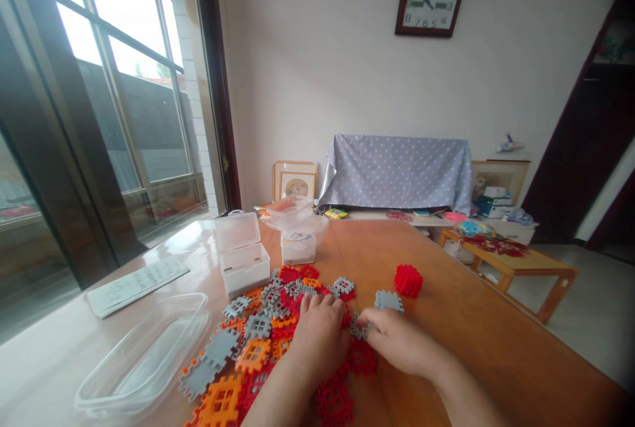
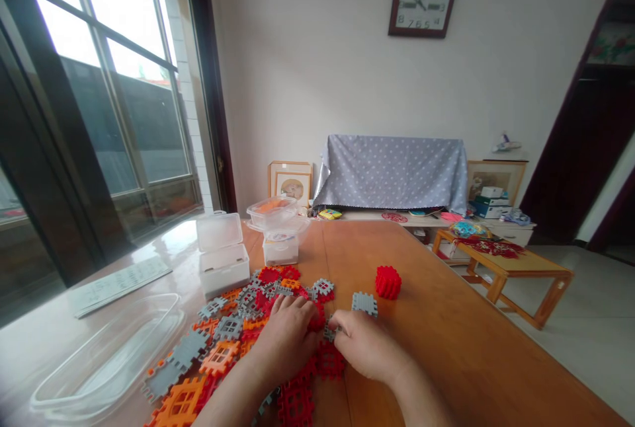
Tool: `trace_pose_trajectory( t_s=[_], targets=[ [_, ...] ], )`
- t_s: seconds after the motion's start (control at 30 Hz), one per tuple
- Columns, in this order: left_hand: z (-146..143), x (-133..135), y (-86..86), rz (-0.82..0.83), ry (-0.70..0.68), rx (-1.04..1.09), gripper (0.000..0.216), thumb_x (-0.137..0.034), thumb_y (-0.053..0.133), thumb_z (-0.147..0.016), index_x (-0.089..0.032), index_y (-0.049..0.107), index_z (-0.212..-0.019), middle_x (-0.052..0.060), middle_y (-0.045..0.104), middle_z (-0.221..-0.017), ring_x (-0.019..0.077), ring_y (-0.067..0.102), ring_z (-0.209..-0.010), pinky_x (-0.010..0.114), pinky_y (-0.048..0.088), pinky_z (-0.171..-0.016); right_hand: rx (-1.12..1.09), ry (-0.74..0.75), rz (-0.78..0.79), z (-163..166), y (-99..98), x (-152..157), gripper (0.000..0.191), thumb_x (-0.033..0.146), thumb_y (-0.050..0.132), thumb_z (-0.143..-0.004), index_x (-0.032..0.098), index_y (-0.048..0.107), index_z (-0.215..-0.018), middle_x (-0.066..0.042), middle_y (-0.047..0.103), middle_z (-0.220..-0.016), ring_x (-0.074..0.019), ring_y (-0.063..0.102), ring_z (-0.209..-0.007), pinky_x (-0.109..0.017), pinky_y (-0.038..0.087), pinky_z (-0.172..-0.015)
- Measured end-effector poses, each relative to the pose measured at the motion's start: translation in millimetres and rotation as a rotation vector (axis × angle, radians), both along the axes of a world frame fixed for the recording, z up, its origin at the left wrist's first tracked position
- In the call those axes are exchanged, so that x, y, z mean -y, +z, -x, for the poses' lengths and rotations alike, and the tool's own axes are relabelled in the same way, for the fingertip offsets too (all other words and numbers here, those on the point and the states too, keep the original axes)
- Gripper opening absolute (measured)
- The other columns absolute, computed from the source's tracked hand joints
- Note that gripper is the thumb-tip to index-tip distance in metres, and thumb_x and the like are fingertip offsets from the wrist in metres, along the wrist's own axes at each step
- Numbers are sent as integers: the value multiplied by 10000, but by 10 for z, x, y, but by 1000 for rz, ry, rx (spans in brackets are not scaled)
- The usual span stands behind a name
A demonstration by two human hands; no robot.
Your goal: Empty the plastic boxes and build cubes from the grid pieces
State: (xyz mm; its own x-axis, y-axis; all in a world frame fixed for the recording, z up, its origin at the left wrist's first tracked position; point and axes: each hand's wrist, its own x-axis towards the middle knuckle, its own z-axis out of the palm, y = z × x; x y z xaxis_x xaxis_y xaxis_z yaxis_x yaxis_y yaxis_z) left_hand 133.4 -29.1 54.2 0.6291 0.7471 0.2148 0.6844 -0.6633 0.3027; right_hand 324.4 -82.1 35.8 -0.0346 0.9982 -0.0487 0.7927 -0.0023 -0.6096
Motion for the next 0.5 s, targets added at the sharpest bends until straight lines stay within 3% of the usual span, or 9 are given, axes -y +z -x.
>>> trace_pose_trajectory(
  t_s=[0.1,0.2,0.27,0.33,0.5],
  targets=[
    [-36,40,-21,7,-77,-12,236,-394,588,-837,-253,671,-1007,75,668,-1102,306,558,-1116,572,285,-1145,35,-53,-15,-42,-22,-3,212,178,532,-827,222,708,-935,-1,733,-817,-180,626,-784,-244,378,-673],
    [-92,82,-93,44,-199,-42,523,-597,697,-716,-278,682,-1130,80,664,-1151,348,529,-1176,623,214,-1172,6,-53,-50,-51,-41,-5,191,206,532,-843,227,709,-912,-3,733,-807,-184,628,-795,-244,393,-698],
    [-122,98,-155,47,-230,-74,599,-644,708,-683,-259,695,-1142,100,676,-1131,361,538,-1162,644,215,-1164,-23,-50,-83,-48,-68,-15,190,232,530,-855,238,711,-911,-2,735,-797,-191,635,-801,-249,409,-717],
    [-135,107,-203,23,-230,-79,562,-607,718,-689,-241,707,-1116,105,693,-1097,352,560,-1129,641,227,-1161,-49,-51,-110,-48,-104,-32,188,257,535,-858,252,715,-913,0,736,-779,-201,644,-798,-260,427,-730],
    [-130,142,-169,-63,-215,-41,216,-392,576,-846,-240,716,-909,60,727,-887,274,619,-979,600,246,-1161,-119,-36,-174,-83,-155,-92,215,322,522,-876,255,713,-948,-17,754,-841,-221,676,-824,-291,470,-757]
  ],
)
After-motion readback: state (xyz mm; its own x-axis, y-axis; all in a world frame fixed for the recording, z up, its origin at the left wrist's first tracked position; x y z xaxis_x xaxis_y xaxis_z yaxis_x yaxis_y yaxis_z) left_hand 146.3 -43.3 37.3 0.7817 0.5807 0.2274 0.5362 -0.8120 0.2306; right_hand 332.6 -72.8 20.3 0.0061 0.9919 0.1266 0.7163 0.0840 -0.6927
